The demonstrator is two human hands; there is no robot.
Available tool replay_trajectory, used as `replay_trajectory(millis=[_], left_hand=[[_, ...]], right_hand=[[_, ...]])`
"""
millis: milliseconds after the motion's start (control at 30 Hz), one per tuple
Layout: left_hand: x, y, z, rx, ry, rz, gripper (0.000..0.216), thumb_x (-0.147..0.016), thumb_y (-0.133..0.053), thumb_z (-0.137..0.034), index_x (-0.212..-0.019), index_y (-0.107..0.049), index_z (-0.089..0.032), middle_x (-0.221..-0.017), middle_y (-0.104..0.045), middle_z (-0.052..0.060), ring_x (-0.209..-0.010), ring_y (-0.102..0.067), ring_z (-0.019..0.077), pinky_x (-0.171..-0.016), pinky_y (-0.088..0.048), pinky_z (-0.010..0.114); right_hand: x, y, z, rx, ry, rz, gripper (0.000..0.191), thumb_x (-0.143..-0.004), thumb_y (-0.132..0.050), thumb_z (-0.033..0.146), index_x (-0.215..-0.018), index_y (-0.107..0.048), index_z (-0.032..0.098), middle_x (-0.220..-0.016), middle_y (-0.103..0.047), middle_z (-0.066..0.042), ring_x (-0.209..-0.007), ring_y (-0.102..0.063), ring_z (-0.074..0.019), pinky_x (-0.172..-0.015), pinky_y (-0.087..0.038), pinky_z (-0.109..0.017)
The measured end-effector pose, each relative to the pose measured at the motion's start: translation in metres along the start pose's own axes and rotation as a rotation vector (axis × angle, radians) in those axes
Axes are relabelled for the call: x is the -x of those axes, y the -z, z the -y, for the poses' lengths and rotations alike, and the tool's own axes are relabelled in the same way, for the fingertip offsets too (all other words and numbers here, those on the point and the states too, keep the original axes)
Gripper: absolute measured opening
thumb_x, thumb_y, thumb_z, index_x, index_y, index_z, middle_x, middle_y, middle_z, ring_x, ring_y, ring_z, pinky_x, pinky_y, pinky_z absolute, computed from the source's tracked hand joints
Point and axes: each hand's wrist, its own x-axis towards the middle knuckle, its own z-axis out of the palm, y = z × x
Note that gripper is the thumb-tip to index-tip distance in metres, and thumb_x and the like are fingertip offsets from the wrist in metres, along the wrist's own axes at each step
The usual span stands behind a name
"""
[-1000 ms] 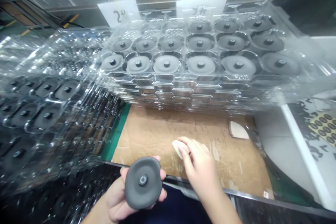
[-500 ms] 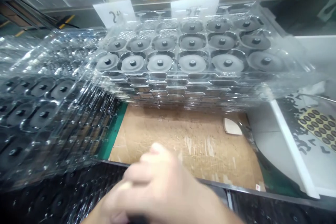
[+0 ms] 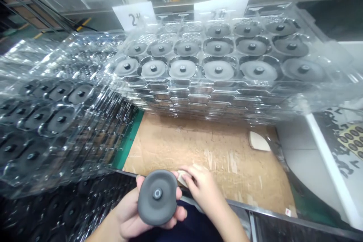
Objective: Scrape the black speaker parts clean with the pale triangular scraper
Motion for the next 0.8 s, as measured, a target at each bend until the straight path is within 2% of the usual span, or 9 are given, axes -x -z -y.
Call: replay_trajectory(millis=[200,267,333,400,467,533,600,667,800], left_hand=[[0.002,0.007,0.0,-0.009,0.06,0.013,0.076,-0.07,-0.041,-0.067,-0.103,-0.061,-0.002,-0.086,-0.069,0.015,-0.08,-0.067,0.018,-0.069,-0.05,0.02],[0.002,0.008,0.001,-0.023,0.009,0.009,0.07,-0.075,-0.037,-0.064,-0.104,-0.061,-0.005,-0.085,-0.069,0.013,-0.077,-0.068,0.0171,-0.062,-0.05,0.018],[0.003,0.006,0.001,-0.121,-0.117,-0.023,0.06,-0.078,-0.037,-0.061,-0.111,-0.057,-0.014,-0.094,-0.067,0.01,-0.076,-0.068,0.0171,-0.057,-0.05,0.018],[0.005,0.004,0.0,-0.383,-0.312,-0.094,0.057,-0.075,-0.047,-0.058,-0.123,-0.045,-0.027,-0.108,-0.062,0.008,-0.08,-0.066,0.0184,-0.062,-0.051,0.023],[0.008,0.003,-0.003,-0.817,-0.549,-0.172,0.073,-0.069,-0.062,-0.049,-0.132,-0.027,-0.036,-0.118,-0.055,0.006,-0.094,-0.062,0.0215,-0.079,-0.049,0.032],[0.01,0.004,-0.006,-1.276,-0.756,-0.202,0.093,-0.066,-0.07,-0.033,-0.136,-0.01,-0.036,-0.12,-0.053,0.007,-0.107,-0.054,0.0231,-0.094,-0.041,0.038],[0.01,0.005,-0.01,-1.604,-0.893,-0.174,0.102,-0.066,-0.07,-0.018,-0.138,0.001,-0.031,-0.121,-0.052,0.009,-0.112,-0.05,0.0234,-0.097,-0.038,0.041],[0.009,0.006,-0.013,-1.77,-0.948,-0.14,0.105,-0.065,-0.069,-0.011,-0.138,0.005,-0.028,-0.12,-0.052,0.012,-0.112,-0.05,0.0236,-0.095,-0.041,0.042],[0.007,0.006,-0.016,-1.847,-0.97,-0.16,0.103,-0.065,-0.07,-0.012,-0.138,0.002,-0.024,-0.119,-0.053,0.014,-0.111,-0.051,0.0235,-0.093,-0.043,0.041]], right_hand=[[-0.014,-0.009,-0.001,-0.081,-0.006,-0.064,0.028,-0.084,-0.045,0.022,-0.106,-0.062,0.027,-0.094,-0.064,-0.003,-0.087,-0.059,-0.0178,-0.077,-0.047,-0.031],[-0.019,-0.014,-0.002,-0.101,-0.017,-0.121,0.029,-0.082,-0.046,0.021,-0.106,-0.062,0.026,-0.096,-0.062,-0.004,-0.087,-0.058,-0.0178,-0.077,-0.047,-0.031],[-0.021,-0.017,-0.002,-0.117,-0.044,-0.202,0.031,-0.082,-0.045,0.022,-0.109,-0.06,0.024,-0.104,-0.057,-0.007,-0.087,-0.057,-0.0185,-0.076,-0.047,-0.033],[-0.019,-0.017,0.001,-0.139,-0.071,-0.279,0.032,-0.083,-0.044,0.024,-0.111,-0.058,0.021,-0.112,-0.052,-0.01,-0.081,-0.056,-0.0176,-0.074,-0.047,-0.034],[-0.013,-0.011,0.006,-0.176,-0.085,-0.325,0.031,-0.084,-0.044,0.027,-0.111,-0.058,0.021,-0.111,-0.052,-0.01,-0.069,-0.054,-0.0144,-0.068,-0.047,-0.032],[-0.006,-0.004,0.012,-0.226,-0.089,-0.354,0.028,-0.084,-0.046,0.029,-0.108,-0.059,0.021,-0.103,-0.057,-0.008,-0.064,-0.053,-0.0126,-0.064,-0.047,-0.029],[0.001,0.004,0.017,-0.281,-0.096,-0.379,0.025,-0.084,-0.048,0.031,-0.104,-0.06,0.021,-0.094,-0.061,-0.006,-0.068,-0.056,-0.0134,-0.064,-0.048,-0.026],[0.008,0.009,0.021,-0.329,-0.109,-0.405,0.022,-0.084,-0.051,0.031,-0.1,-0.061,0.021,-0.089,-0.063,-0.005,-0.075,-0.059,-0.0143,-0.067,-0.049,-0.024],[0.018,0.018,0.027,-0.423,-0.137,-0.436,0.018,-0.081,-0.057,0.03,-0.096,-0.062,0.023,-0.089,-0.065,-0.004,-0.078,-0.061,-0.0131,-0.07,-0.05,-0.021]])
